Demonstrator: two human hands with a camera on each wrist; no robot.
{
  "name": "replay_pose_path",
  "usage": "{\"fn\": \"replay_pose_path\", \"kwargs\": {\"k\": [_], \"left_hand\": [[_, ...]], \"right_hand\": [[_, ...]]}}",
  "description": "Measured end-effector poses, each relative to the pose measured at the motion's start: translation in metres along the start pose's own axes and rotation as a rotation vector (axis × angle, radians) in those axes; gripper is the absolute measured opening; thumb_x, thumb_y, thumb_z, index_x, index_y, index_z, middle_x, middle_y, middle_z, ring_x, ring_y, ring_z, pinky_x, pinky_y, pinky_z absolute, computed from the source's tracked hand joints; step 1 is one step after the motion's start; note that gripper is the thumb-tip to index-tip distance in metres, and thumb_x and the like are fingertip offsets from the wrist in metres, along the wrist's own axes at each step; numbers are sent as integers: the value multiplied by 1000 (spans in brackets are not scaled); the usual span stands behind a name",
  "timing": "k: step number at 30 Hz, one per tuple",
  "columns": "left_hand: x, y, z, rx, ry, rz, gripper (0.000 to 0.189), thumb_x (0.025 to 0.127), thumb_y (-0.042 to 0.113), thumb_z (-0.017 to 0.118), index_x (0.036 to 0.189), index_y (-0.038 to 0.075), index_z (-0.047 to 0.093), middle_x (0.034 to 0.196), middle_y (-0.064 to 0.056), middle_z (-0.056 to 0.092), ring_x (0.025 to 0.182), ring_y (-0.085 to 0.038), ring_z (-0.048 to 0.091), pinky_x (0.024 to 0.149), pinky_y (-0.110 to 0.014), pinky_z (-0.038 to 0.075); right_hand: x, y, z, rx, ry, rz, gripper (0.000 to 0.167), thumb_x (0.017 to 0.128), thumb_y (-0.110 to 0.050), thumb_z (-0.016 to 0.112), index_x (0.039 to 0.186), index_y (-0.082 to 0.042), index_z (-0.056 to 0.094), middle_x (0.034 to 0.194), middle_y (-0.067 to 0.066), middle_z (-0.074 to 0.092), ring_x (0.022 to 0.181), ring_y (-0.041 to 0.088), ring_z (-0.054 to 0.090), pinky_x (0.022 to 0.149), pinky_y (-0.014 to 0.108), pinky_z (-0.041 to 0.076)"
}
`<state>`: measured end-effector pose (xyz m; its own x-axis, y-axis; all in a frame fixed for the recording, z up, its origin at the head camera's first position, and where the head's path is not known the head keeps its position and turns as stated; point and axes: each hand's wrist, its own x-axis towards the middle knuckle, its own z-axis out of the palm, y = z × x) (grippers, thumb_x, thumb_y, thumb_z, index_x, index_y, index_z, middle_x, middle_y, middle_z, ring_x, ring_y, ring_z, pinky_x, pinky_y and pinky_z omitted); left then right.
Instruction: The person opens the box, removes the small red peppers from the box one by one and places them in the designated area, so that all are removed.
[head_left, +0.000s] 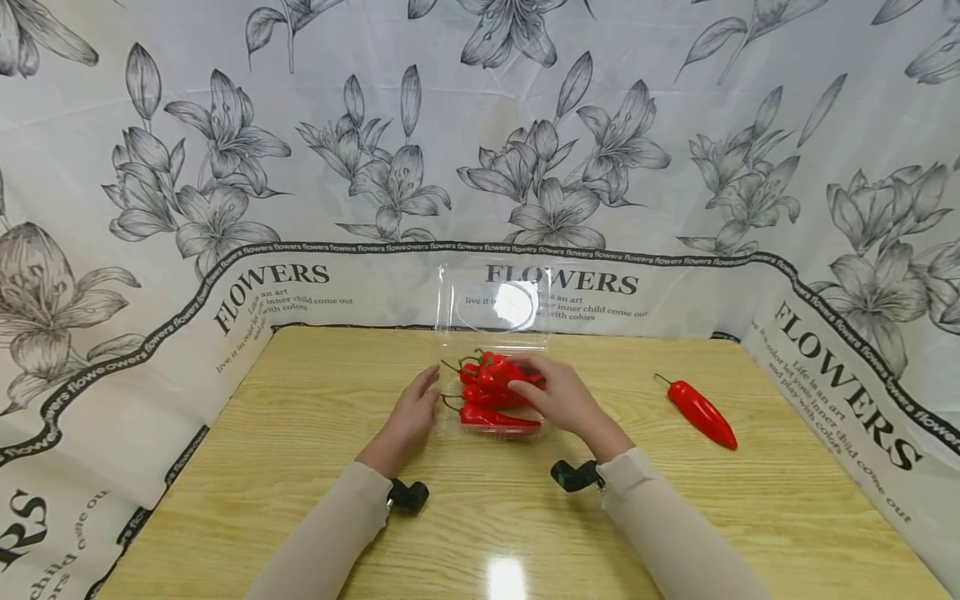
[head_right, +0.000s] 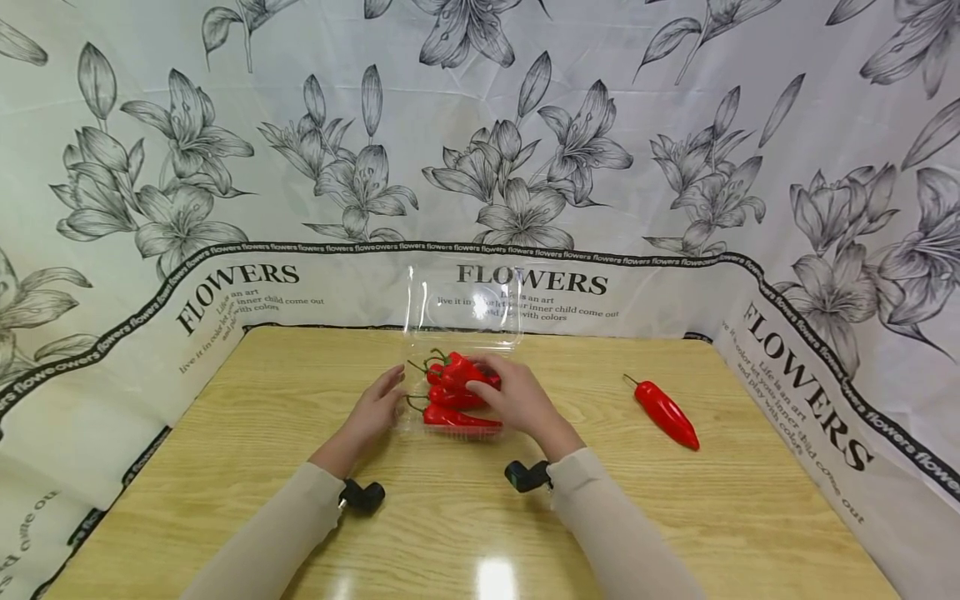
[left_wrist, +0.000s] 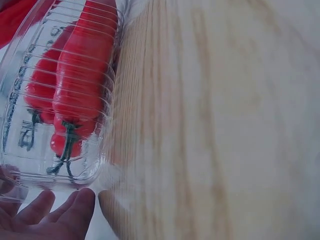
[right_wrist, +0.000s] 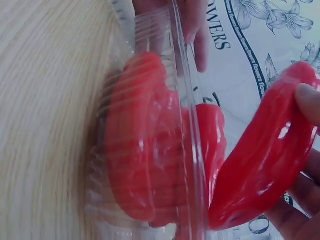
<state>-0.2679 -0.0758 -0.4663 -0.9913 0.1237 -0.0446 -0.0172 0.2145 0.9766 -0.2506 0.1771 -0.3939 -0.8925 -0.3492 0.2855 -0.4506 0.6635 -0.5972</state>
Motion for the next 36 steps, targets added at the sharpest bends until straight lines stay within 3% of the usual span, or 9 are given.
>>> {"fn": "replay_pose_path", "kwargs": {"k": [5, 15, 24, 31, 36], "left_hand": [[0, 0, 0, 0, -3, 1, 49, 105, 21, 37, 154, 23, 28, 158, -4, 30, 146, -27, 26, 116, -50, 29], [1, -1, 0, -19, -9, -2, 49, 105, 20, 37, 154, 22, 28, 158, -5, 30, 147, -28, 26, 117, -50, 26], [1, 0, 1, -16, 2, -8, 49, 105, 20, 37, 153, 24, 29, 158, -4, 32, 146, -27, 28, 117, -49, 28], [2, 0, 2, -19, 8, -1, 49, 105, 18, 38, 153, 22, 30, 158, -6, 32, 143, -25, 33, 105, -41, 37], [1, 1, 2, -31, 2, -9, 49, 105, 18, 38, 153, 22, 29, 159, -6, 30, 145, -27, 28, 110, -45, 35]], "right_hand": [[-1, 5, -9, -14, 54, -7, 42, 91, -28, 67, 131, -17, 60, 119, 4, 68, 100, 22, 65, 85, 38, 56], [-10, 21, -34, -53, 107, 42, 41, 91, -29, 68, 129, -15, 61, 121, 8, 67, 103, 25, 64, 83, 41, 57], [-24, 53, -57, -117, 123, 153, 44, 94, -34, 63, 133, -16, 57, 118, 14, 67, 98, 32, 66, 80, 45, 57], [-42, 77, -76, -207, 121, 227, 51, 98, -39, 54, 141, -13, 49, 125, 19, 63, 106, 39, 63, 76, 46, 57], [-52, 88, -89, -219, 117, 262, 52, 99, -34, 54, 144, -9, 45, 127, 23, 60, 110, 42, 60, 70, 42, 58]]}}
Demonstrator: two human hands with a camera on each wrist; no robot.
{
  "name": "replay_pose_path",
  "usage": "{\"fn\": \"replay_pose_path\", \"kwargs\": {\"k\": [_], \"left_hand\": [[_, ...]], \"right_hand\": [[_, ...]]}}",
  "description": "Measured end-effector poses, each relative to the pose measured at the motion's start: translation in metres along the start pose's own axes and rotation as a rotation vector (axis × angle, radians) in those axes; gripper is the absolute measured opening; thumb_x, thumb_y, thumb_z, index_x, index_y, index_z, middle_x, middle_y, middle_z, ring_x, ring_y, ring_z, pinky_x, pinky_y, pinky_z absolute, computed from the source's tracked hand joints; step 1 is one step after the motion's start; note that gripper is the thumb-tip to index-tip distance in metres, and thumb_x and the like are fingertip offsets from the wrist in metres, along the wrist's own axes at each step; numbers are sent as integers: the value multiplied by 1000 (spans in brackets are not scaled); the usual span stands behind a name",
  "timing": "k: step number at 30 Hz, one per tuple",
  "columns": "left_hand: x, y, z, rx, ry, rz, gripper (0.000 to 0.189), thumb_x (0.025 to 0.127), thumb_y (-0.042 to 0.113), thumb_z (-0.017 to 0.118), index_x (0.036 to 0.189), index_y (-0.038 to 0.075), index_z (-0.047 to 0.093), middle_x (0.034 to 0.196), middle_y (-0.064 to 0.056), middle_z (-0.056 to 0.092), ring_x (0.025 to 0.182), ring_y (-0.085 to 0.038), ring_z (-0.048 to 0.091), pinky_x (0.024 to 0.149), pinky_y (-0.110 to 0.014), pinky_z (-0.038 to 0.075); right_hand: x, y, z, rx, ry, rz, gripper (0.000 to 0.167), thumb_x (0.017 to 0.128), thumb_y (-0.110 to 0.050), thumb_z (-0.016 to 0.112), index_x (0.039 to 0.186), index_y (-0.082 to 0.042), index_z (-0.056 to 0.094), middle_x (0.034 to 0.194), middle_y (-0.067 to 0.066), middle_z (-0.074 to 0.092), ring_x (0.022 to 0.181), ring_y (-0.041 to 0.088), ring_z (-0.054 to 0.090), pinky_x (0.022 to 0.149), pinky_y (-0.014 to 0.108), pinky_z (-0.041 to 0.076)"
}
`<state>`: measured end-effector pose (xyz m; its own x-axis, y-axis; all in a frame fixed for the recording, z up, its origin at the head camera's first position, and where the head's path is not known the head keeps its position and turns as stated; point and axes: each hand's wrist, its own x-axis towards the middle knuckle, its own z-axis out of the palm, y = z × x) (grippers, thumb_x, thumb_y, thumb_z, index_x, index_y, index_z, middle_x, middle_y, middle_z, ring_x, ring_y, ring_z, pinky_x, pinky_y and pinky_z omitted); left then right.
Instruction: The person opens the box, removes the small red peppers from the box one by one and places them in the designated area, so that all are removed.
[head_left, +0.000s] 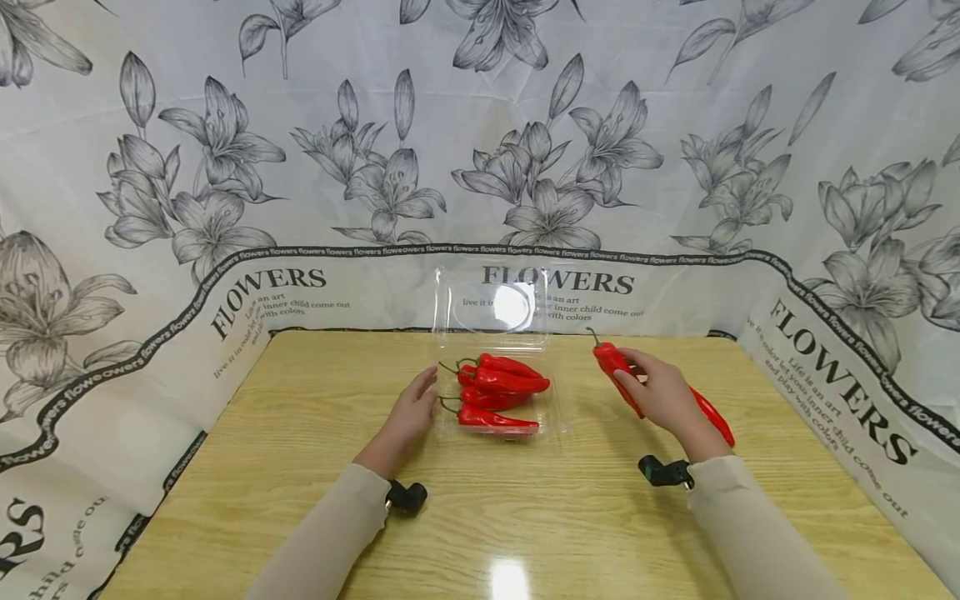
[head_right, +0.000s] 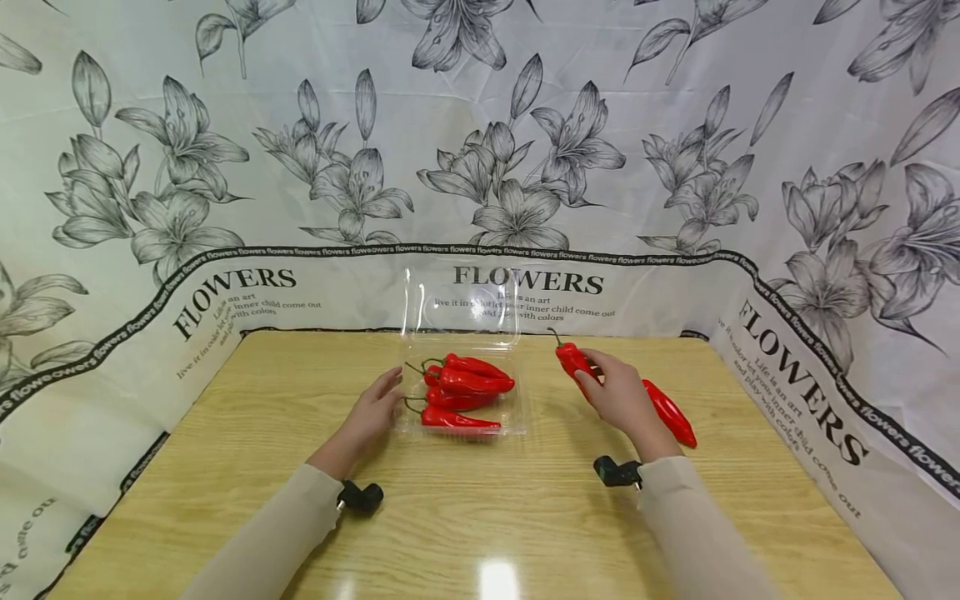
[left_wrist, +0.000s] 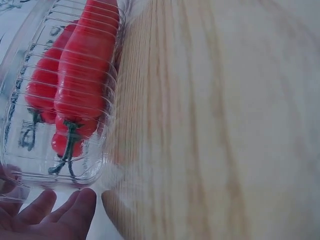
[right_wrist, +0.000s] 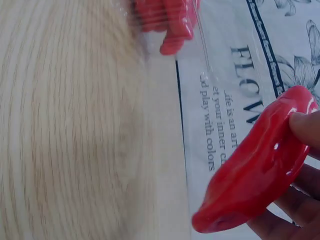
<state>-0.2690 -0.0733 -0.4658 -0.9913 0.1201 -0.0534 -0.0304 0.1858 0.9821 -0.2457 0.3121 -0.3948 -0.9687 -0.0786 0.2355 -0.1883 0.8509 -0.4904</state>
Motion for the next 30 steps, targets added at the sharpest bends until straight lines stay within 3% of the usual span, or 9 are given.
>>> {"fn": "replay_pose_path", "kwargs": {"k": [4, 14, 25, 30], "left_hand": [[5, -6, 0, -17, 6, -2, 49, 105, 18, 38, 153, 23, 30, 158, -5, 30, 145, -26, 28, 110, -45, 34], [3, -4, 0, 0, 2, -3, 49, 105, 18, 38, 153, 22, 30, 158, -5, 30, 143, -25, 30, 106, -41, 36], [0, 1, 0, 1, -2, -10, 50, 105, 18, 37, 154, 21, 28, 159, -5, 30, 133, -23, 38, 89, -32, 38], [0, 1, 0, -7, -1, -10, 50, 105, 17, 37, 154, 21, 28, 159, -6, 29, 115, -23, 45, 76, -28, 39]], "right_hand": [[-3, 11, -4, -5, 12, 18, 53, 99, -32, 55, 142, -4, 46, 126, 25, 60, 111, 43, 58, 75, 46, 58], [-11, 31, -8, -92, 39, 36, 49, 98, -22, 57, 137, 5, 48, 123, 30, 59, 99, 41, 62, 71, 46, 56], [-16, 45, -8, -192, 24, 97, 47, 95, -21, 57, 132, 9, 51, 120, 34, 59, 101, 46, 59, 82, 58, 49], [-18, 53, -7, -241, -7, 137, 48, 94, -21, 58, 130, 9, 52, 119, 34, 59, 99, 46, 60, 80, 57, 49]]}}
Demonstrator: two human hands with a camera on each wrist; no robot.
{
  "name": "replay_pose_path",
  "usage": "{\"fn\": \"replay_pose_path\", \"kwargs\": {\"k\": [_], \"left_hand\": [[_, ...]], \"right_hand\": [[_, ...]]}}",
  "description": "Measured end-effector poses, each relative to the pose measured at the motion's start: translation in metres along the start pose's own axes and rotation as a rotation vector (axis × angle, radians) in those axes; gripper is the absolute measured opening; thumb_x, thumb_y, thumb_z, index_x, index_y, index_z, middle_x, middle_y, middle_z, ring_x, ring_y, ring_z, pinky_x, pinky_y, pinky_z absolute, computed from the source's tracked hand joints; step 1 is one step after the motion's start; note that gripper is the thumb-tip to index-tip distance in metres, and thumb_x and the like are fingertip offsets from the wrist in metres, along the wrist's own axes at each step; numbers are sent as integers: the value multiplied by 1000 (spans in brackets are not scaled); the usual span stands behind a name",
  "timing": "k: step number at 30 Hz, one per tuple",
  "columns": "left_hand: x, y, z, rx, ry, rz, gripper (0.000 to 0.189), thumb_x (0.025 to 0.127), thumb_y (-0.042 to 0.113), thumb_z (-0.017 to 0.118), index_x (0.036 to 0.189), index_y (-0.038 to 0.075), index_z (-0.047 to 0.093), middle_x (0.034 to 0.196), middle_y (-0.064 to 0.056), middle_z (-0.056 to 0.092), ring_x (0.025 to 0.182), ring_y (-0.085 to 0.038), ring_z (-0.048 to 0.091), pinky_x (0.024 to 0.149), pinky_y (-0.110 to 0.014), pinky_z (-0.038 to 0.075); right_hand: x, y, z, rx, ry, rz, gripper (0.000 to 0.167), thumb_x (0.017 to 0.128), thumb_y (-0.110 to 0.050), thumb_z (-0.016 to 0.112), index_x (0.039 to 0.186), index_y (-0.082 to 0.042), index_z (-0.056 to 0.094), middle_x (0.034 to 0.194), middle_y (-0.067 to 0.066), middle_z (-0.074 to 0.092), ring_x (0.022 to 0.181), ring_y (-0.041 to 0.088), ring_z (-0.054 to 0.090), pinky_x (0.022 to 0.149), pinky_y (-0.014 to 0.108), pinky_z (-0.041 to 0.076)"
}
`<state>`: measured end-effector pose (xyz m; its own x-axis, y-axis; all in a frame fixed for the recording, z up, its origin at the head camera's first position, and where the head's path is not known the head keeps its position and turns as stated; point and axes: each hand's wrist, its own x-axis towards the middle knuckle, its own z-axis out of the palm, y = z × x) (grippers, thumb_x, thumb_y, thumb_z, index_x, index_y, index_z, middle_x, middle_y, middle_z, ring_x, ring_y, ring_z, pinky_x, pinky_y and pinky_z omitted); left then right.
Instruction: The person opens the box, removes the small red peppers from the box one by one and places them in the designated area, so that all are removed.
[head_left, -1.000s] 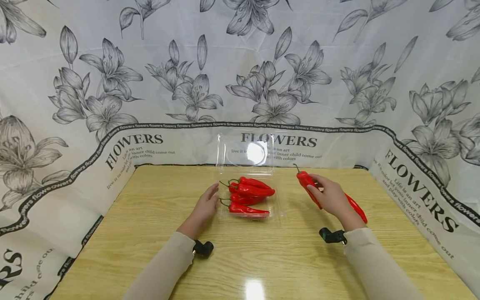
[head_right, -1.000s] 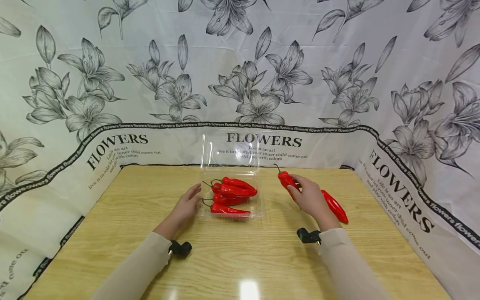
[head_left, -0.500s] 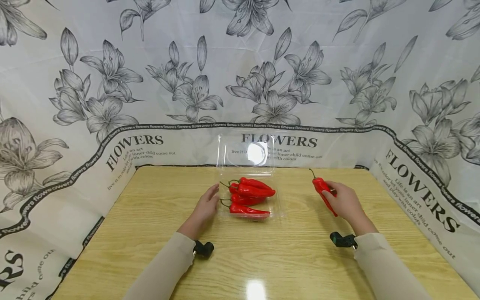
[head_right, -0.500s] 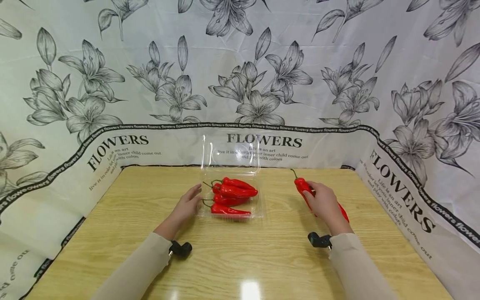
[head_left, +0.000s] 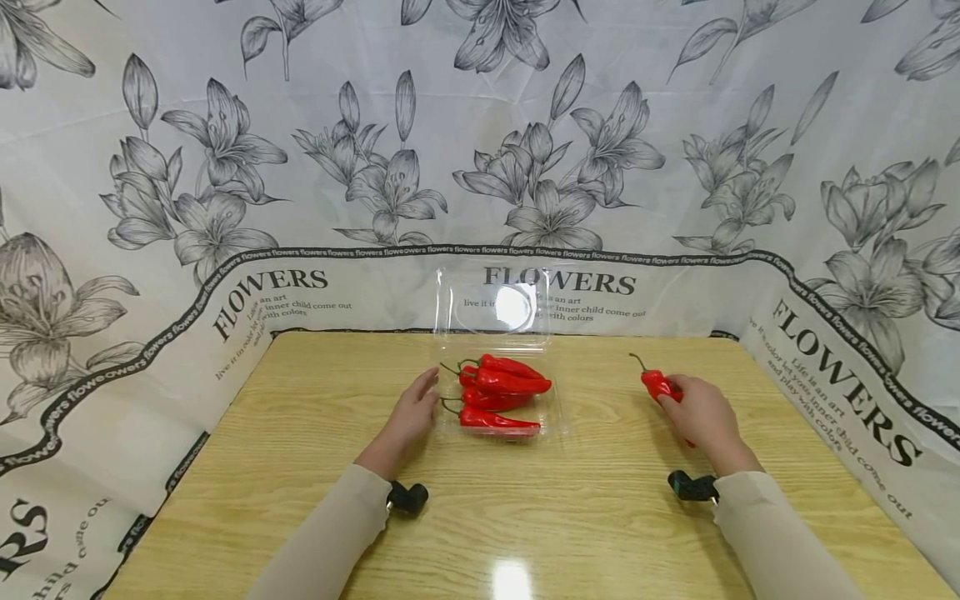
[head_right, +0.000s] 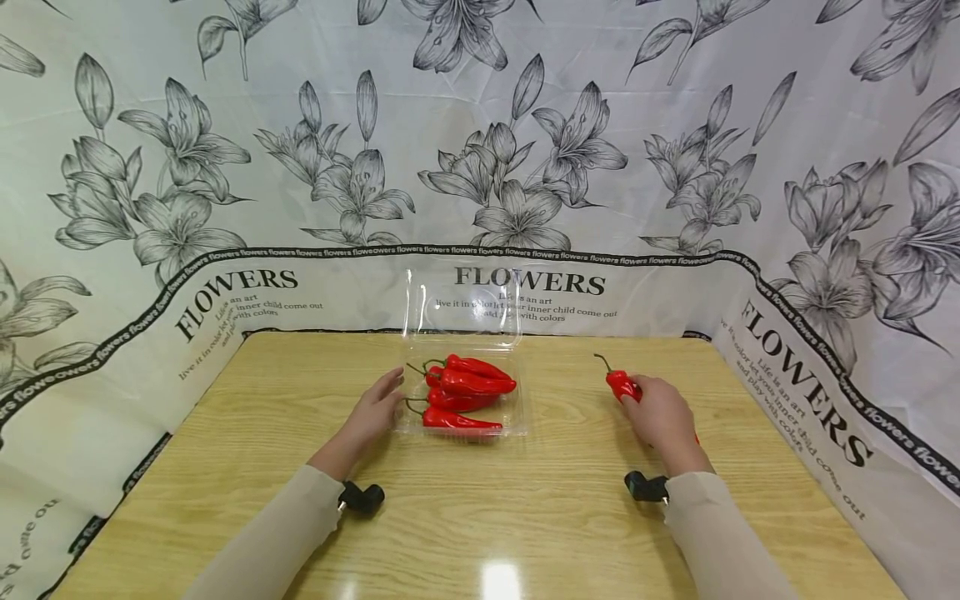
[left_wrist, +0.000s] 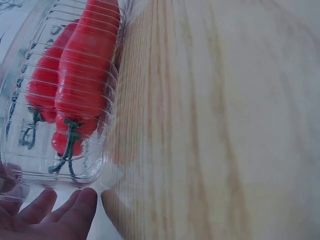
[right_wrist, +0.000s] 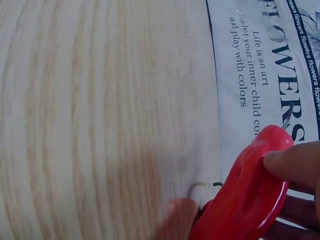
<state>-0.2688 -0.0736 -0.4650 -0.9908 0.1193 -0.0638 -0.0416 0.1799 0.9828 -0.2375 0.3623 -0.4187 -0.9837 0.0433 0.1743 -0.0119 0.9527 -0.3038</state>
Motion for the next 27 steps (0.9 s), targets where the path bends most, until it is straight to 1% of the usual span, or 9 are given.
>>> {"fn": "replay_pose_path", "kwargs": {"k": [7, 10, 13, 15, 17, 19, 24, 27], "left_hand": [[0, -1, 0, 7, 6, -2, 49, 105, 18, 37, 153, 21, 29, 158, -6, 31, 116, -21, 45, 75, -26, 39], [0, 0, 0, 7, 5, 2, 49, 105, 17, 37, 153, 20, 29, 158, -7, 31, 111, -23, 47, 72, -26, 39], [0, 0, 0, 9, 3, 9, 49, 105, 17, 37, 153, 20, 28, 158, -7, 31, 116, -22, 45, 76, -27, 40], [-1, 0, 0, 7, 2, 10, 50, 105, 17, 37, 154, 20, 28, 158, -7, 30, 122, -21, 42, 80, -29, 39], [-1, 1, 0, -1, 2, 4, 50, 105, 18, 38, 153, 20, 28, 158, -6, 31, 123, -21, 41, 82, -29, 39], [-1, 1, 0, 1, 0, 8, 50, 105, 17, 37, 154, 19, 28, 158, -7, 31, 120, -22, 43, 80, -29, 39], [-1, 0, 0, 19, 7, 17, 49, 105, 16, 38, 153, 18, 29, 157, -9, 32, 111, -23, 47, 69, -26, 38], [0, 0, 0, 20, 7, 17, 49, 105, 16, 38, 153, 19, 30, 157, -9, 32, 113, -23, 46, 68, -25, 38]], "right_hand": [[-3, 5, 0, -41, -13, 23, 45, 90, -17, 61, 126, 10, 55, 117, 34, 60, 98, 48, 59, 79, 58, 48], [-5, 5, -1, -55, -19, 44, 46, 90, -17, 60, 127, 9, 55, 117, 34, 60, 98, 48, 59, 78, 58, 49], [-6, 7, -1, -68, -32, 68, 46, 89, -17, 60, 127, 8, 55, 117, 35, 59, 98, 48, 59, 76, 57, 49], [-6, 8, 0, -74, -41, 82, 46, 89, -16, 59, 128, 9, 54, 118, 35, 58, 99, 49, 59, 76, 58, 49], [-5, 10, 0, -77, -50, 94, 47, 89, -16, 59, 129, 9, 54, 119, 36, 57, 101, 49, 58, 77, 59, 49], [-5, 11, 1, -83, -56, 101, 47, 89, -16, 59, 129, 9, 53, 119, 36, 57, 102, 50, 57, 78, 59, 49], [-3, 14, 3, -89, -53, 120, 44, 89, -14, 60, 126, 8, 55, 118, 34, 57, 103, 49, 57, 79, 59, 48], [-1, 16, 3, -97, -44, 125, 42, 89, -14, 61, 125, 7, 57, 118, 34, 58, 102, 49, 57, 79, 59, 49]]}}
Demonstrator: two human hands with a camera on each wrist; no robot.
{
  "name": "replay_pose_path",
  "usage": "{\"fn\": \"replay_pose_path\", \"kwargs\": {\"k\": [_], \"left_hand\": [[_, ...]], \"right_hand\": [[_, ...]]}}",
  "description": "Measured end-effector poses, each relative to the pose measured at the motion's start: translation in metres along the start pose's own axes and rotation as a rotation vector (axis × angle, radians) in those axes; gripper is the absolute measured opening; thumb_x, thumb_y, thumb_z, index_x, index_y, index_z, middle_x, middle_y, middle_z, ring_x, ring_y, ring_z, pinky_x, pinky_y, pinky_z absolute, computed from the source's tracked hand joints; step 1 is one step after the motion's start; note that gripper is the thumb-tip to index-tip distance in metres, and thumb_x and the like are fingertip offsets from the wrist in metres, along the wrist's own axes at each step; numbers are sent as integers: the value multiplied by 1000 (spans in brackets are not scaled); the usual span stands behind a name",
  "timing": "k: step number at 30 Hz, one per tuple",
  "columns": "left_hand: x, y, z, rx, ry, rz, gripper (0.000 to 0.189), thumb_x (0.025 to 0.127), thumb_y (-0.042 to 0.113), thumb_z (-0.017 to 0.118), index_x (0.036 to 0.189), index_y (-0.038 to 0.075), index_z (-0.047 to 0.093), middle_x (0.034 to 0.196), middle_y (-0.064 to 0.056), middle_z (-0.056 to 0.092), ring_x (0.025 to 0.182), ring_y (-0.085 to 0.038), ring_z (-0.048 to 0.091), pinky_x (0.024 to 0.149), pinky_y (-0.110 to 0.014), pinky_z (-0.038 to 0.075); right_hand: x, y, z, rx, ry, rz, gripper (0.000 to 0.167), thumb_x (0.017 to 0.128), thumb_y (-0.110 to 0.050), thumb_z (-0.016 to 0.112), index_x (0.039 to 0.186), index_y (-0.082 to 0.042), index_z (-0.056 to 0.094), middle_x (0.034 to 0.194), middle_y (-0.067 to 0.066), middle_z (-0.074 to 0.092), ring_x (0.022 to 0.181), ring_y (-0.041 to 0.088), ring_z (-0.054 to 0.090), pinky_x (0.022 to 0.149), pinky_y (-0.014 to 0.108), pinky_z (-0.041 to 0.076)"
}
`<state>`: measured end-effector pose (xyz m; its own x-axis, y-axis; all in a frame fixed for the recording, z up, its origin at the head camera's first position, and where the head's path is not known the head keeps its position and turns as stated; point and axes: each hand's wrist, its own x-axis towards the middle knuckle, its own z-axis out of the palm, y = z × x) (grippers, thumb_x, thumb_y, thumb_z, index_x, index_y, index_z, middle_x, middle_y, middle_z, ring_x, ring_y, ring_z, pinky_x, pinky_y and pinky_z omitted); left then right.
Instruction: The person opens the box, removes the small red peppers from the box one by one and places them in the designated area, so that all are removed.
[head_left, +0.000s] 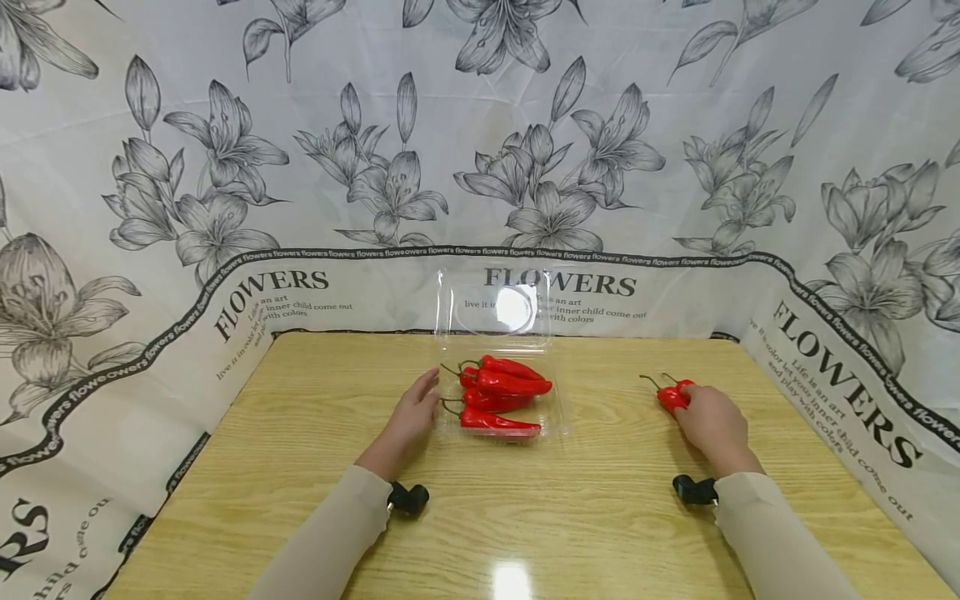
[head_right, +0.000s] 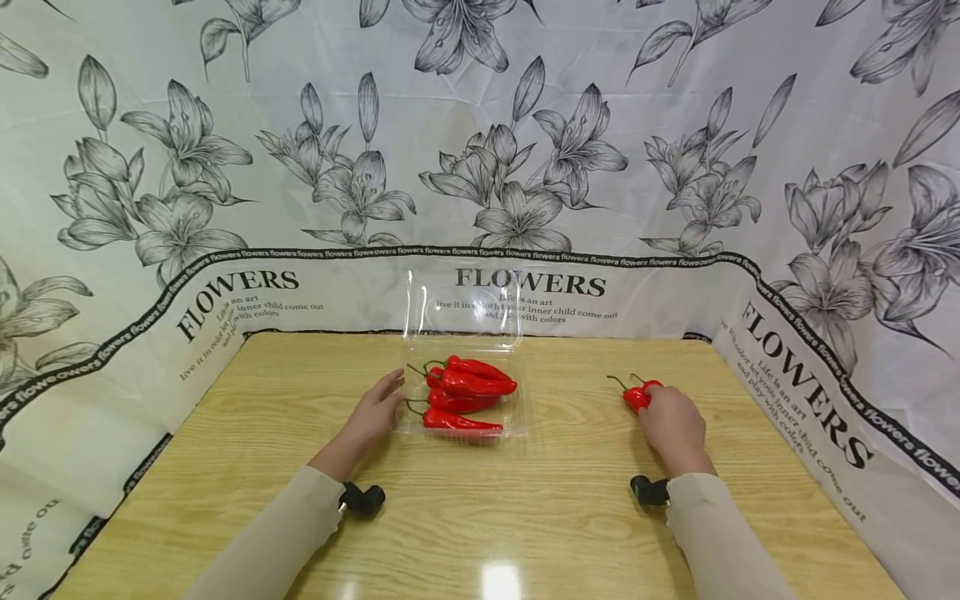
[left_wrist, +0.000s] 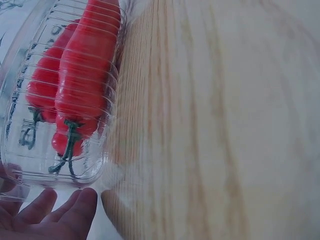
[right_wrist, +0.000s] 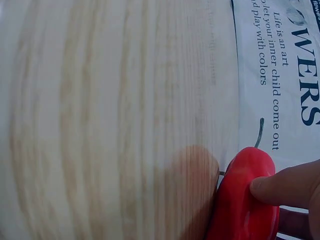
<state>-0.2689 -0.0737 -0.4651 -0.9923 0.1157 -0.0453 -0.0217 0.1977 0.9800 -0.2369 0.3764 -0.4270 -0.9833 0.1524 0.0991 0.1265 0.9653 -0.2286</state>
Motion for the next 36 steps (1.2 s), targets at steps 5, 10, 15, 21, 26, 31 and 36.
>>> {"fn": "replay_pose_path", "kwargs": {"k": [5, 10, 15, 21, 26, 31, 36], "left_hand": [[0, -1, -1, 3, -5, 8, 49, 105, 16, 37, 153, 18, 29, 158, -10, 31, 117, -24, 45, 68, -26, 38], [-1, 0, 0, 9, -8, 6, 49, 105, 17, 37, 153, 19, 29, 158, -10, 30, 126, -25, 43, 74, -28, 39], [-3, 2, 0, -2, -6, -4, 49, 105, 18, 37, 153, 21, 29, 158, -7, 31, 142, -25, 33, 96, -36, 39], [-3, 2, 0, -14, -5, -11, 50, 105, 18, 37, 153, 21, 28, 159, -7, 30, 144, -26, 30, 106, -42, 36], [-3, 1, -1, -8, -3, 1, 49, 105, 16, 37, 153, 20, 29, 158, -9, 31, 135, -25, 39, 90, -33, 39], [-1, 1, -2, -12, -6, 2, 49, 105, 16, 37, 153, 19, 29, 157, -9, 32, 121, -24, 44, 76, -28, 39], [-1, 0, -2, -1, -9, -3, 49, 105, 17, 37, 153, 20, 29, 157, -8, 32, 122, -24, 46, 74, -26, 39]], "right_hand": [[2, 3, 1, -2, 21, -11, 41, 87, -13, 63, 123, 6, 58, 114, 33, 59, 99, 48, 58, 75, 58, 49], [1, 4, 4, 1, 50, -29, 39, 87, -13, 64, 121, 5, 59, 110, 32, 61, 94, 47, 59, 72, 57, 49], [0, 3, 4, -1, 49, -30, 40, 86, -15, 66, 119, 7, 59, 106, 32, 60, 91, 46, 60, 72, 57, 50], [-2, -1, 0, 7, 48, -33, 39, 86, -14, 66, 118, 7, 60, 106, 32, 60, 90, 47, 60, 71, 57, 50], [-4, -5, -2, 15, 43, -45, 41, 86, -15, 66, 120, 7, 59, 109, 33, 59, 93, 48, 59, 72, 58, 50], [-4, -9, -1, 8, 39, -70, 44, 86, -14, 65, 123, 7, 57, 112, 34, 59, 95, 49, 59, 75, 59, 50], [-3, -9, 3, 6, 31, -86, 42, 86, -13, 64, 123, 6, 58, 113, 34, 59, 96, 48, 59, 76, 60, 49]]}}
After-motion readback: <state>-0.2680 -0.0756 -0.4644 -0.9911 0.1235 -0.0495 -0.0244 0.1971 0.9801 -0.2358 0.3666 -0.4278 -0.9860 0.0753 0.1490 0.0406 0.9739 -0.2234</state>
